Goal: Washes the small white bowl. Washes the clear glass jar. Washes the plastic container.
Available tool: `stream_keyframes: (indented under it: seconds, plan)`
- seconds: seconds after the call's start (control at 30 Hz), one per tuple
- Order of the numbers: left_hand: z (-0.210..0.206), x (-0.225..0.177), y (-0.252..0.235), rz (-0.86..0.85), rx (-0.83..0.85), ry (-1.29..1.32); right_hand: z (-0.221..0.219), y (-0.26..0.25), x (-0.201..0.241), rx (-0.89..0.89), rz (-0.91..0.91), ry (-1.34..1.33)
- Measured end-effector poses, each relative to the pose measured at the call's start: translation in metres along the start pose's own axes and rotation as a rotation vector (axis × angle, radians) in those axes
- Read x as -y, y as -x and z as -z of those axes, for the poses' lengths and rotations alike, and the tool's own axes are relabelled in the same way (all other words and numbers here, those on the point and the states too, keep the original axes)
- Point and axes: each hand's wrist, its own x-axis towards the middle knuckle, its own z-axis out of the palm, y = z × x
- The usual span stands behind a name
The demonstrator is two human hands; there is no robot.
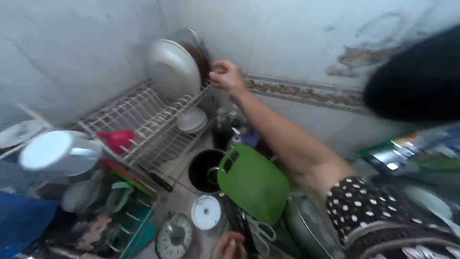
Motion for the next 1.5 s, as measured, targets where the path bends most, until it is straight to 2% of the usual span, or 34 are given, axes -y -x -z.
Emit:
stream_keyframes:
  seconds: [0.13,0.2,0.27,0.37,0.47,0.57,0.7,0.87,1.03,1.2,1.27,1.4,1.5]
  plan:
    - [-0.008,-0.007,0.0,-0.007,0.014,-0.045,0.044,0.098,-0.001,0.027,0.179,-0.026]
    - [-0.012,-0.003,-0.003,-0.036,0.045,-0.051,0.066,0.158,-0.01,0.115,0.199,-0.039]
    - [-0.019,0.001,-0.008,-0.054,0.089,-0.067,0.089,0.217,-0.026,0.228,0.131,-0.037]
    - [-0.036,0.005,-0.017,-0.032,0.167,-0.071,0.128,0.287,-0.052,0.392,-0.121,0.134]
    - [-0.061,0.009,-0.027,0.041,0.221,-0.081,0.171,0.343,-0.076,0.431,-0.291,0.261]
    - [-0.091,0.009,-0.036,0.103,0.296,-0.115,0.219,0.386,-0.076,0.335,-0.404,0.33]
    - [-0.142,0.01,-0.048,0.144,0.411,-0.143,0.281,0.441,-0.062,0.098,-0.562,0.359]
    - [-0.229,0.012,-0.069,0.238,0.542,-0.167,0.352,0.525,-0.049,-0.217,-0.627,0.549]
    - [-0.326,0.034,-0.109,0.329,0.457,-0.214,0.416,0.614,-0.027,-0.575,-0.724,0.761]
    - [-0.403,0.075,-0.16,0.315,0.277,-0.231,0.466,0.693,-0.025,-0.827,-0.743,0.903]
    - [-0.424,0.088,-0.178,0.301,0.234,-0.296,0.478,0.714,-0.027,-0.882,-0.828,0.9]
    - [-0.451,0.106,-0.208,0.225,0.187,-0.382,0.495,0.748,-0.043,-0.847,-0.996,0.922]
    - [-0.463,0.112,-0.224,0.182,0.16,-0.497,0.5,0.758,-0.061,-0.779,-0.972,0.936]
